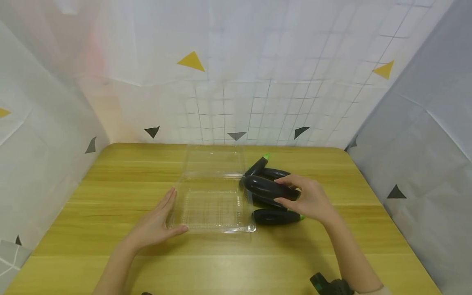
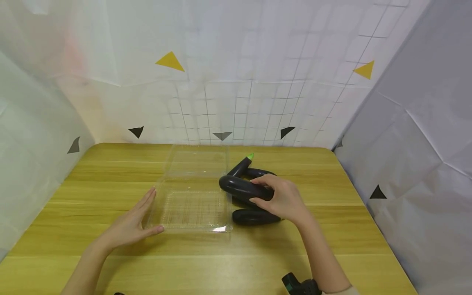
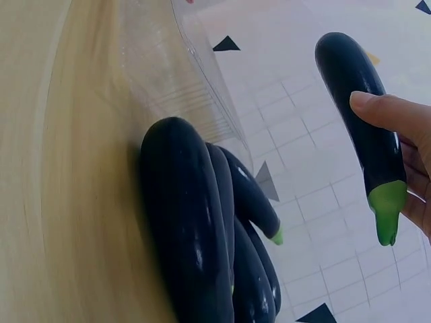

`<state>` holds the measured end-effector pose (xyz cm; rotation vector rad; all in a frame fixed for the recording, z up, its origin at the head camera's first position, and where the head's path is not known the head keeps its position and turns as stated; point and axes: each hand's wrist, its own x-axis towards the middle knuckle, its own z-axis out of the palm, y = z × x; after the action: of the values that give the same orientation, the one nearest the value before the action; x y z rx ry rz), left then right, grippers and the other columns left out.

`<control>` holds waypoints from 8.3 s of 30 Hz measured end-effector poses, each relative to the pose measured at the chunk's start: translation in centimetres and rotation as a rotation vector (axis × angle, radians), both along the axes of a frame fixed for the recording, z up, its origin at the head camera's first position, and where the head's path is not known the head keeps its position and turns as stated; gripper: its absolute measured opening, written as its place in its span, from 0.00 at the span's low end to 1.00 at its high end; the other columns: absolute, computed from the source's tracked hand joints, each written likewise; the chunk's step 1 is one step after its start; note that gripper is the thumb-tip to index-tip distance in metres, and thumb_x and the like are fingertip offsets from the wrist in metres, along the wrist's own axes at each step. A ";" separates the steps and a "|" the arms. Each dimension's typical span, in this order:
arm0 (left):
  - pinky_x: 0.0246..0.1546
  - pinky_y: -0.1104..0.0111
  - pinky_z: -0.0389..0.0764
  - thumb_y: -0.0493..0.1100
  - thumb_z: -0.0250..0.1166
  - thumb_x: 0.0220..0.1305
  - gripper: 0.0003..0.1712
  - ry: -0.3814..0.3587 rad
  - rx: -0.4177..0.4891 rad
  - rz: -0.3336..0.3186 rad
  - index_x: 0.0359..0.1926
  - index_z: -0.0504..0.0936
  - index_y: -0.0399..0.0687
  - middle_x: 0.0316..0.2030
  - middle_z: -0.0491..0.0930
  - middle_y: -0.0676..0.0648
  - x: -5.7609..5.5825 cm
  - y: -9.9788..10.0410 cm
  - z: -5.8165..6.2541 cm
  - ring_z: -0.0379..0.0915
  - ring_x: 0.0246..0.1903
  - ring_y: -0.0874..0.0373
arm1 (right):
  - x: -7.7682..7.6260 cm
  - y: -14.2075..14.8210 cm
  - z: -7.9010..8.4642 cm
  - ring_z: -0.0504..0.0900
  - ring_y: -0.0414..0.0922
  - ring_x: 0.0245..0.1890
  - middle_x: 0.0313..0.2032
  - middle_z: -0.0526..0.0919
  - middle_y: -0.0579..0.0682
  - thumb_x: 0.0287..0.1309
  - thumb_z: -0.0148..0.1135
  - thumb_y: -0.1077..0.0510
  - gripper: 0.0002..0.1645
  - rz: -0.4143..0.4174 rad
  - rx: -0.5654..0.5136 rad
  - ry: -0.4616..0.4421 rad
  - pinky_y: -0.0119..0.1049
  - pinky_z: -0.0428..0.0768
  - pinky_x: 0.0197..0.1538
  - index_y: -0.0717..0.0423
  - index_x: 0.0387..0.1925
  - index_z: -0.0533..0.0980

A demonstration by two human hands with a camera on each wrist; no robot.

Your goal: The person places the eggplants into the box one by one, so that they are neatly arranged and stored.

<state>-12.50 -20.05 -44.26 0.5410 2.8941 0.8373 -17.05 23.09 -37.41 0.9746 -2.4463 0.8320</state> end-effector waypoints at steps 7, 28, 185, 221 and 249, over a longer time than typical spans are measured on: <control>0.52 0.41 0.72 0.67 0.65 0.56 0.64 0.000 -0.006 0.002 0.76 0.38 0.40 0.75 0.37 0.38 0.1 0.0 0.1 0.48 0.69 0.35 | -0.1 -1.3 0.5 0.83 0.38 0.35 0.39 0.85 0.42 0.36 0.81 0.57 0.28 0.007 -0.010 -0.032 0.33 0.83 0.37 0.51 0.45 0.82; 0.55 0.44 0.71 0.68 0.64 0.56 0.64 0.002 -0.005 -0.013 0.75 0.39 0.40 0.75 0.34 0.41 0.0 -0.1 -0.1 0.36 0.72 0.42 | -1.0 -4.7 1.0 0.83 0.38 0.38 0.40 0.85 0.41 0.42 0.79 0.56 0.26 0.117 -0.030 -0.069 0.32 0.83 0.39 0.51 0.46 0.82; 0.61 0.43 0.63 0.72 0.62 0.54 0.65 0.011 -0.006 0.002 0.76 0.39 0.42 0.75 0.36 0.41 -0.1 0.0 -0.2 0.37 0.72 0.43 | 1.9 -7.2 0.3 0.82 0.53 0.46 0.45 0.84 0.58 0.34 0.79 0.70 0.31 0.385 -0.260 -0.282 0.41 0.82 0.48 0.66 0.47 0.79; 0.60 0.41 0.64 0.73 0.62 0.54 0.65 0.000 0.013 0.004 0.76 0.38 0.44 0.75 0.36 0.41 -0.1 -0.1 -0.4 0.39 0.72 0.41 | 2.5 -2.1 1.6 0.81 0.38 0.47 0.45 0.84 0.55 0.35 0.79 0.69 0.30 0.162 -0.241 -0.319 0.47 0.80 0.50 0.64 0.47 0.80; 0.63 0.42 0.59 0.72 0.62 0.55 0.64 -0.007 0.021 0.004 0.76 0.38 0.42 0.75 0.32 0.45 0.0 0.1 -0.1 0.36 0.73 0.43 | 3.1 0.0 0.8 0.81 0.39 0.47 0.45 0.84 0.54 0.37 0.78 0.68 0.28 0.055 -0.211 -0.315 0.30 0.79 0.51 0.60 0.46 0.81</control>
<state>-12.50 -19.96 -44.40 0.5335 2.8835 0.8698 -13.96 23.05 -36.57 0.8919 -2.5260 1.3209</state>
